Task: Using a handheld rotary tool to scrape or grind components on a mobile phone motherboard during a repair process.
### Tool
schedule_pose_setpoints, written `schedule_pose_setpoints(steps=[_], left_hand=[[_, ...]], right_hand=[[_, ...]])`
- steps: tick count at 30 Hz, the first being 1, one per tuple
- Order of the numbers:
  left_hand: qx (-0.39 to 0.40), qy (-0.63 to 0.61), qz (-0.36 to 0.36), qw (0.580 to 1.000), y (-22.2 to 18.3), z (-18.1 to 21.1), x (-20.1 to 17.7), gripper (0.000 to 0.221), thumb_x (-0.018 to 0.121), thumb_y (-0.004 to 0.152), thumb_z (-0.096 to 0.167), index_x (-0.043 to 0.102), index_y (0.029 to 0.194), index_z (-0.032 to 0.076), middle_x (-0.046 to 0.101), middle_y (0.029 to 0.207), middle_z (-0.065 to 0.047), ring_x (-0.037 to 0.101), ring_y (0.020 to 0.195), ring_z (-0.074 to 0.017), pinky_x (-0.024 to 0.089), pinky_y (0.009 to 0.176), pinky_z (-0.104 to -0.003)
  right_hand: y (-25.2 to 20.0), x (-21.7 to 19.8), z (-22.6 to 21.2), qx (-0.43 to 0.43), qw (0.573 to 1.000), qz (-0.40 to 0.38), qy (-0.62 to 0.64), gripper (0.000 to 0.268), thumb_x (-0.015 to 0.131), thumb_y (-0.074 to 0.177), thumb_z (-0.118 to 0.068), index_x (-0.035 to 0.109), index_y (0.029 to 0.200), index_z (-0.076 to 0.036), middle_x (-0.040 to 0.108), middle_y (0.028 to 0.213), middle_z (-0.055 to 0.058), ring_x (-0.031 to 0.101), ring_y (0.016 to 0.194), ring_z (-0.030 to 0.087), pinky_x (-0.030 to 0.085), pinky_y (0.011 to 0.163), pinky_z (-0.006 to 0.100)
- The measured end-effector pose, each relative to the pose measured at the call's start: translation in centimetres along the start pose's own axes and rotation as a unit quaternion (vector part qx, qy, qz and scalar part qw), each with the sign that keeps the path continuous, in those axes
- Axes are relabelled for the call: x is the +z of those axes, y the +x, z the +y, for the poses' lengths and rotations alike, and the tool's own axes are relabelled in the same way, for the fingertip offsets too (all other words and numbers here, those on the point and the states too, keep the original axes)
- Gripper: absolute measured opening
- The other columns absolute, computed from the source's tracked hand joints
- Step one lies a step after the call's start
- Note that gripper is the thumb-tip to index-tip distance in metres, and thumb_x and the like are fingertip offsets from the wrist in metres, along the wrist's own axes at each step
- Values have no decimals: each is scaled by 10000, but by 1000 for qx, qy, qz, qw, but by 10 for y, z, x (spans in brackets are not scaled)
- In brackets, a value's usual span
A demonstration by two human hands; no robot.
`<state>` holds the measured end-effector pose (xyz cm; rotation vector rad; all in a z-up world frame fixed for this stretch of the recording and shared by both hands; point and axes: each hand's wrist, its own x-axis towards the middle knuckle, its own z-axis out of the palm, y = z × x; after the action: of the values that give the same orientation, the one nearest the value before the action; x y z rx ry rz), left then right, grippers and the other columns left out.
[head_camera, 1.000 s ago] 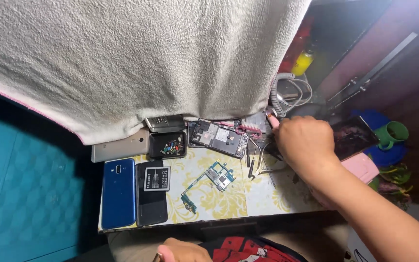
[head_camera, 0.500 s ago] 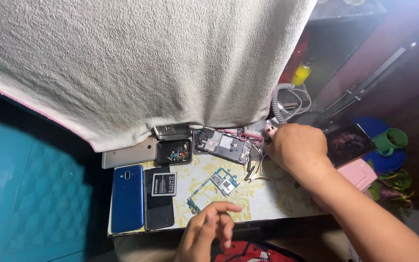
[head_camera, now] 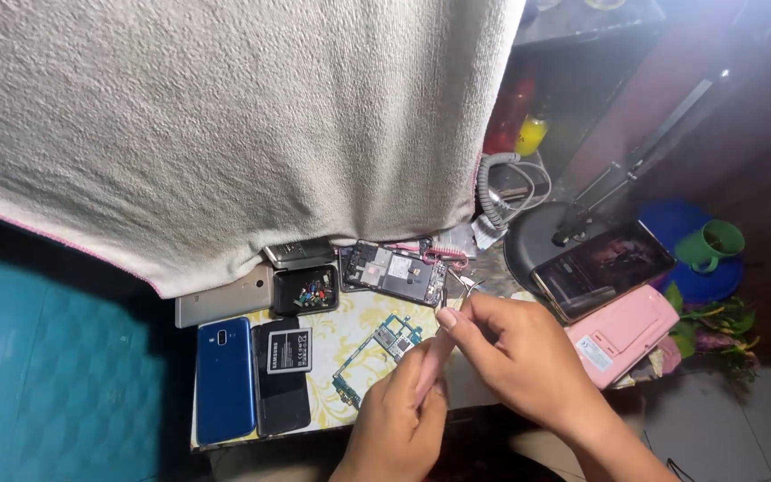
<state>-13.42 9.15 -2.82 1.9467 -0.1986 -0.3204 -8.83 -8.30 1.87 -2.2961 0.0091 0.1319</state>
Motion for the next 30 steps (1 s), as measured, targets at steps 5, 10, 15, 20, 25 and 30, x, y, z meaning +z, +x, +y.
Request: schedule_pose_setpoints(steps=[5, 10, 15, 20, 25, 30], left_hand=[[77, 149, 110, 980, -11, -28, 5, 411, 544, 964, 376, 607, 1285, 127, 773, 942, -130, 719, 753, -393, 528, 594, -461], [-35, 33, 54, 997, -14, -15, -18, 460, 467, 965, 497, 718, 1218, 207, 849, 1102, 52, 769, 940, -166, 547, 764, -278], [-214, -175, 74, 958, -28, -23, -31, 466, 420, 999, 318, 675, 1382, 244, 429, 587, 10, 330, 449, -93, 261, 423, -248], [-231, -370, 110, 893, -25, -44, -33, 444, 460, 1019, 252, 661, 1342, 23, 556, 635, -194, 510, 500, -280, 426, 539, -373], [-278, -273, 126, 912, -23, -25, -34, 498, 505, 979, 319, 754, 1359, 114, 703, 935, -91, 635, 835, -182, 496, 795, -285], [-303, -251, 121, 911, -25, -26, -33, 491, 580, 929, 331, 761, 1345, 142, 787, 1217, 3, 759, 1082, -167, 512, 1001, -268]], right_hand=[[5, 18, 8, -54, 996, -16, -65, 572, 621, 982, -478, 383, 592, -134, 462, 502, 17, 438, 498, 177, 353, 540, 373], [26, 3, 32, -89, 994, 44, -49, 456, 551, 1030, -372, 446, 655, -135, 522, 567, 26, 496, 554, 208, 367, 557, 401], [46, -42, 45, -119, 960, 91, -238, 249, 564, 1039, -313, 651, 936, -104, 645, 880, 106, 621, 884, 354, 470, 774, 491], [61, -14, 78, -205, 877, 79, -427, 156, 623, 887, -216, 624, 743, -157, 627, 743, 24, 586, 733, 328, 435, 583, 519], [76, 12, 107, -223, 828, 57, -511, 110, 639, 813, -117, 618, 758, -210, 651, 749, -64, 562, 785, 263, 410, 618, 417], [56, 1, 84, -210, 835, 41, -507, 108, 631, 838, -90, 614, 825, -196, 655, 804, -23, 572, 820, 275, 424, 632, 433]])
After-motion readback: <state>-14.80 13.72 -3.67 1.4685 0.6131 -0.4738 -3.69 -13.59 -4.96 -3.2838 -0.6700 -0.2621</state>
